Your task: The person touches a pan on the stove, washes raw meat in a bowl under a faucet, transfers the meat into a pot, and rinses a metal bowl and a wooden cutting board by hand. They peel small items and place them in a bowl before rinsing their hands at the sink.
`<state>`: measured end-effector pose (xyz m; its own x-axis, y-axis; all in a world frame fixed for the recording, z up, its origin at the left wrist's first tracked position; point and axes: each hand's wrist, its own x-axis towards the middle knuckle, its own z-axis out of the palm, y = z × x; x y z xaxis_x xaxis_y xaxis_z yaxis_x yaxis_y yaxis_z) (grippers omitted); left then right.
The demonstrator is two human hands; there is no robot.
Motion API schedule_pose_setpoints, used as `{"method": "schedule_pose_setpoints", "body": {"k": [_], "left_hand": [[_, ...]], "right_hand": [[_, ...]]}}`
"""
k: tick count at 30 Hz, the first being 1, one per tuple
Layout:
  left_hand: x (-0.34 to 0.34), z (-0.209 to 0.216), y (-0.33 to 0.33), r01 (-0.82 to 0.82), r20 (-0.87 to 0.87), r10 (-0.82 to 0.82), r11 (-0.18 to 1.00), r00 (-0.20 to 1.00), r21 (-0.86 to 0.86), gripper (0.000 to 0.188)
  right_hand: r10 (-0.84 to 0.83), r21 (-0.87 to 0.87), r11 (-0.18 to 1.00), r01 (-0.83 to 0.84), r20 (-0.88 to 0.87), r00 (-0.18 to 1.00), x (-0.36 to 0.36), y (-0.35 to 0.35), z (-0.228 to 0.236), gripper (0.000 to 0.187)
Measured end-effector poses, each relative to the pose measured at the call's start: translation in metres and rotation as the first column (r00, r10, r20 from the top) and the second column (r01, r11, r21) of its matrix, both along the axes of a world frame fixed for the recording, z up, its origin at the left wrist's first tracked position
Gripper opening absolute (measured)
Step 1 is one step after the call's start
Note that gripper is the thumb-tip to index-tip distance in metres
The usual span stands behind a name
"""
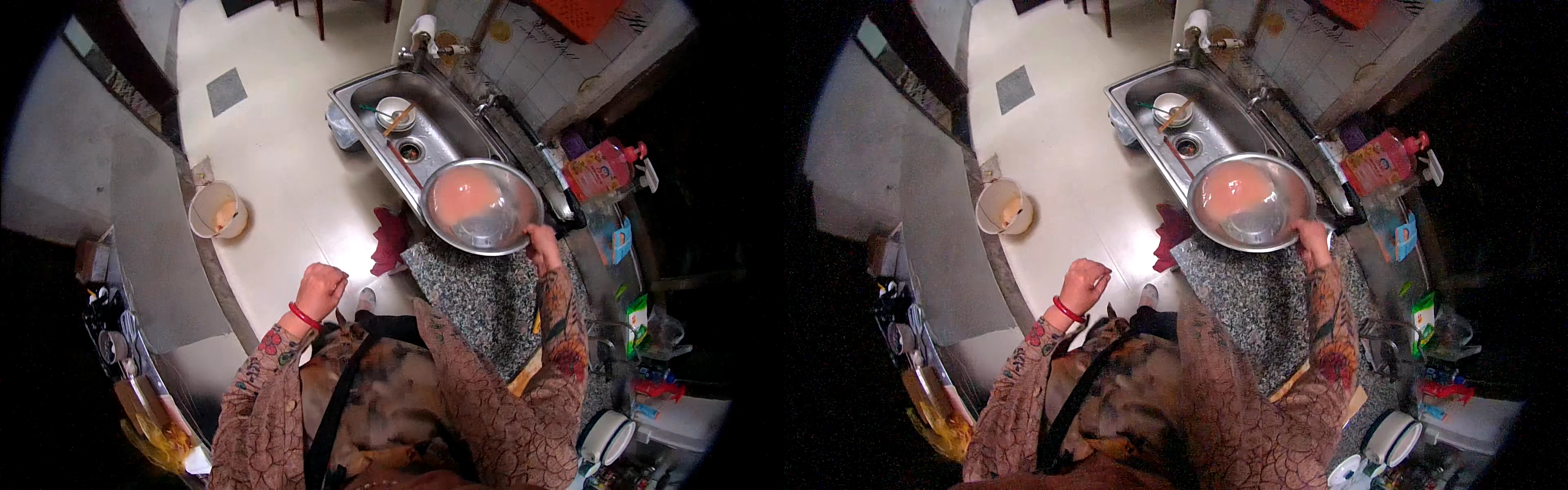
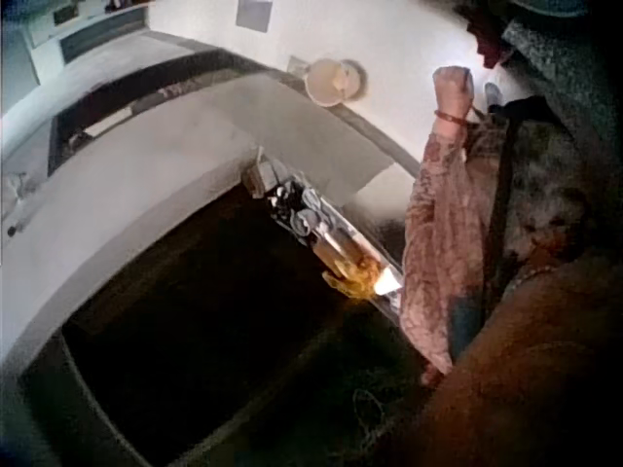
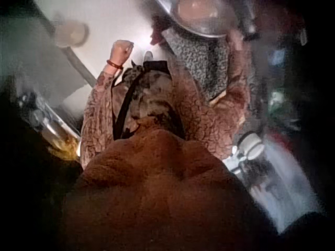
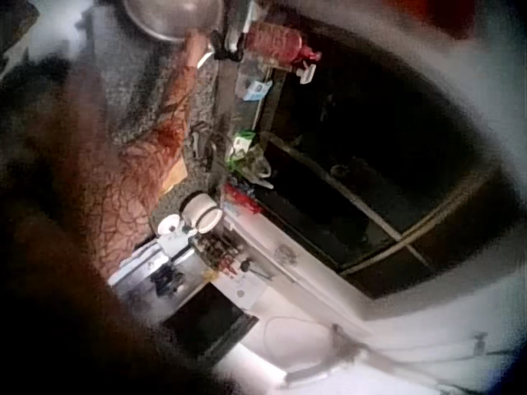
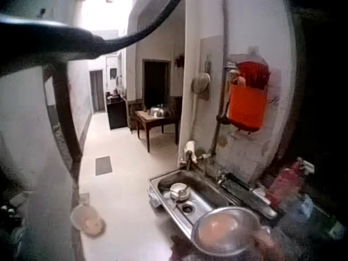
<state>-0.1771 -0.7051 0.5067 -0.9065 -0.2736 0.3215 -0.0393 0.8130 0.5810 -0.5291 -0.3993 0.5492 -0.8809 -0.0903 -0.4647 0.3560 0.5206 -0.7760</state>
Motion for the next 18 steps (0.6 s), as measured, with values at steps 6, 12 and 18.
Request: {"method": "schedule_pose_setpoints", "body": {"k": [6,12,18], "left_hand": [[-0.089,-0.016,-0.055,0.153,-0.039,-0.15,0.983,0.988,0.103,0.003],[-0.182,-0.042,-0.107,0.41,-0.121,-0.393,0.891,0.911,0.195,0.004],[-0.253,-0.054,-0.169,0.596,-0.014,-0.6,0.79,0.8,0.144,0.01]], "right_hand": [[0.199,0.25,0.954,-0.167,-0.11,0.974,-0.101,-0.065,-0.004,0.021],[0.391,0.51,0.79,-0.34,0.009,0.92,-0.154,-0.14,0.017,0.016],[0.932,0.889,-0.339,-0.307,0.362,0.019,-0.198,-0.18,0.045,0.009]]}}
